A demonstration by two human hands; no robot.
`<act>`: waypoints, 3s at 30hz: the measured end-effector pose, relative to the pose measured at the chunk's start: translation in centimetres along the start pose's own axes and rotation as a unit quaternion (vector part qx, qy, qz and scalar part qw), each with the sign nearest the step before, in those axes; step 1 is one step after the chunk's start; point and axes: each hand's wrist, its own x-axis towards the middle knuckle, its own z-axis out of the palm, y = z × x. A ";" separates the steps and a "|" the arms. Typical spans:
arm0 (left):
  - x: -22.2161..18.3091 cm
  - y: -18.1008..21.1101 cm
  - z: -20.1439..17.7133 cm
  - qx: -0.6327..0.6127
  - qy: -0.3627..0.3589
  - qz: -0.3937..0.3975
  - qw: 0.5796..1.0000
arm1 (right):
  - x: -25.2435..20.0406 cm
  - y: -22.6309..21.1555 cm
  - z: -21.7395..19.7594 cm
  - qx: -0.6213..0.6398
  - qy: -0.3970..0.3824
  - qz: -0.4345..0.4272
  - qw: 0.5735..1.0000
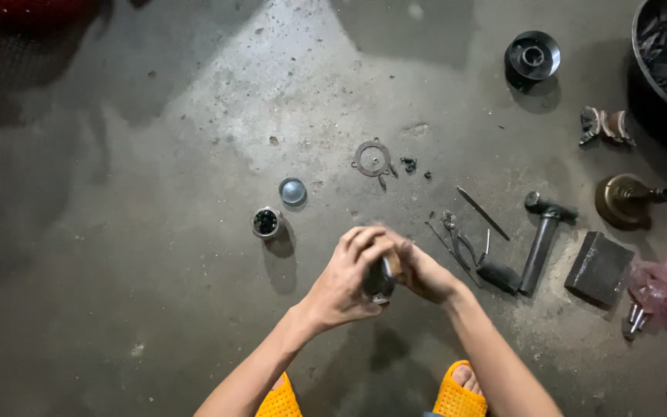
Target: Assembling the centrifugal clutch shoes and springs into the clutch carrier.
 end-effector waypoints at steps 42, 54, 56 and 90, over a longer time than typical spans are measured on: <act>-2.5 -9.7 1.0 -0.004 0.116 -0.231 0.966 | 14.6 -1.9 -4.3 -0.715 0.319 -0.101 0.614; -4.7 -9.9 8.0 -0.067 0.096 -0.203 0.972 | 0.5 2.7 0.3 -0.403 0.168 -0.076 0.896; -5.8 -9.9 8.3 -0.075 0.082 -0.245 0.963 | -0.1 3.6 0.3 -0.331 0.165 -0.058 0.927; -3.9 -11.2 10.3 0.365 0.002 -0.258 0.895 | 6.1 -1.6 -2.2 -0.608 0.210 0.071 0.762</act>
